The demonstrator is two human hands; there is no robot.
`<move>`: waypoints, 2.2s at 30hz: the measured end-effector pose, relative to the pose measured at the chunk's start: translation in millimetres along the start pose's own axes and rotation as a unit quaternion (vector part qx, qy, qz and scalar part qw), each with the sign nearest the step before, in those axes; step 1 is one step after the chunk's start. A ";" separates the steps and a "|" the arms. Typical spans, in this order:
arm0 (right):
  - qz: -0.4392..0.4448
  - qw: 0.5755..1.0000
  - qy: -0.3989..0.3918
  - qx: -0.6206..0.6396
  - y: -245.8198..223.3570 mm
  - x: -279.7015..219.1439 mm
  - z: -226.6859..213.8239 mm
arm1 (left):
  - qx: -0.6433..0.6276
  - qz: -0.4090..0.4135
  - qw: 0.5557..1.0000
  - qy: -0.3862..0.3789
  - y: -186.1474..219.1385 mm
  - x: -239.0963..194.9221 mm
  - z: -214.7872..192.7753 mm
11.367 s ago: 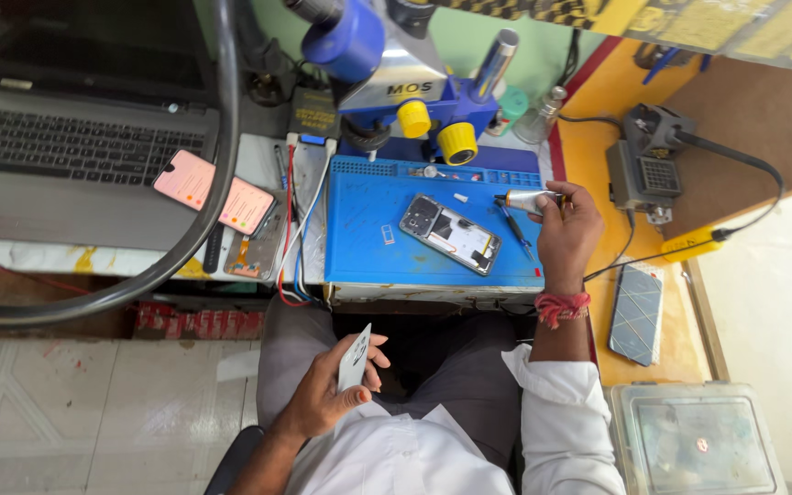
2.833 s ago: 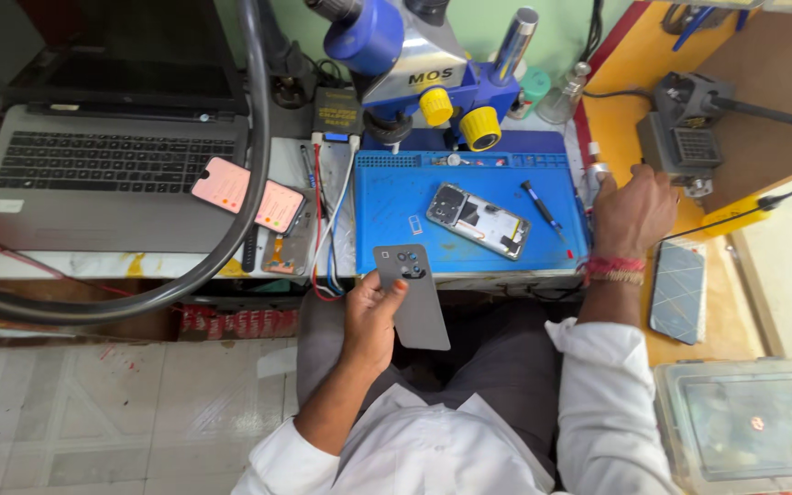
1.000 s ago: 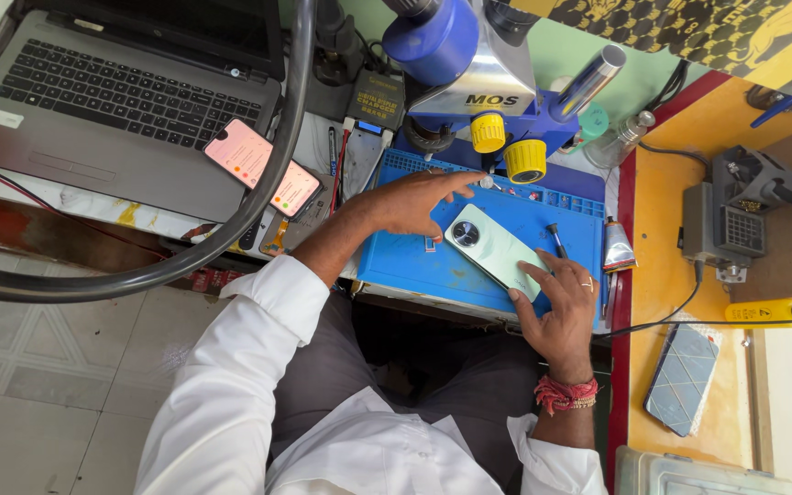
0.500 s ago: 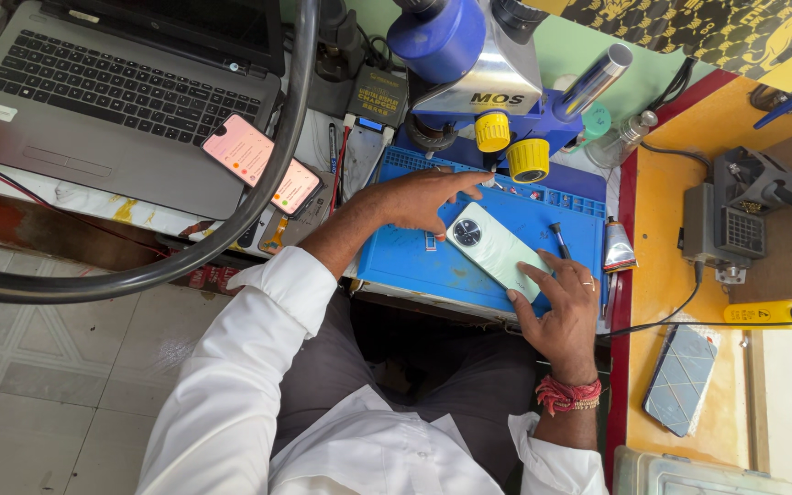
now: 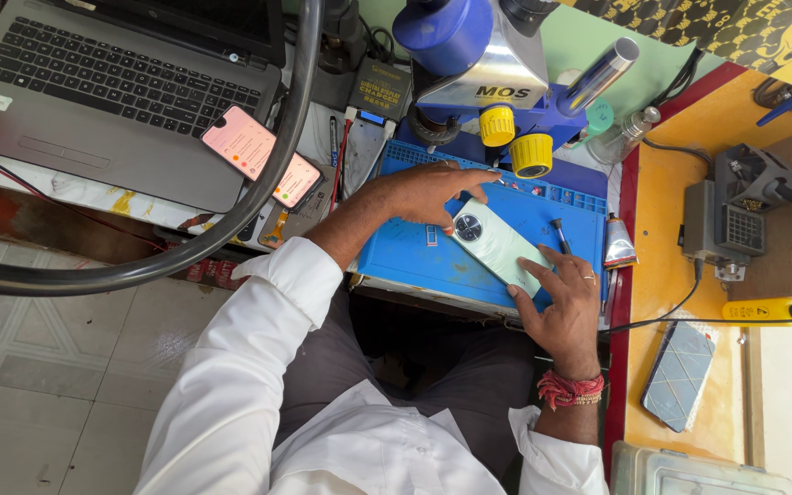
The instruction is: The person disassembles a smartphone, removes the back cover, and uses a screwdriver to manipulate internal components. They apply adhesive to the back cover and reattach it to the phone body, then inspect the assembled device.
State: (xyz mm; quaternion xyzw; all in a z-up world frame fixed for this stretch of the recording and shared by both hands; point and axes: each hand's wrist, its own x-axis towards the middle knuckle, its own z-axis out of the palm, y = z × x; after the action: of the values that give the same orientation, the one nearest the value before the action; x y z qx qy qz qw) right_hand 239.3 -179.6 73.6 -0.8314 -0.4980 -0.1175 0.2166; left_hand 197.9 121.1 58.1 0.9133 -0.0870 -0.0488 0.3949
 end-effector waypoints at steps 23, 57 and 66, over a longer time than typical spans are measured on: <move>-0.097 0.995 -0.023 -0.004 -52.8 42.9 12.9 | 0.066 0.006 0.997 0.034 9.7 -3.8 3.2; -0.079 0.995 -0.023 -0.055 -61.1 47.4 48.3 | 0.004 0.038 0.999 0.037 -18.0 -2.3 7.5; -0.073 0.996 -0.027 -0.035 -63.0 51.4 49.1 | 0.022 0.022 0.998 0.048 -16.8 -0.8 13.1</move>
State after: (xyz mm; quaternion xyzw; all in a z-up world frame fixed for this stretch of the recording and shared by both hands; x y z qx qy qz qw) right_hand 207.4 -90.3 66.9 -0.8029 -0.5584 -0.1281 0.1647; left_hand 197.1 123.3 36.9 0.9210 -0.0891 0.0060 0.3791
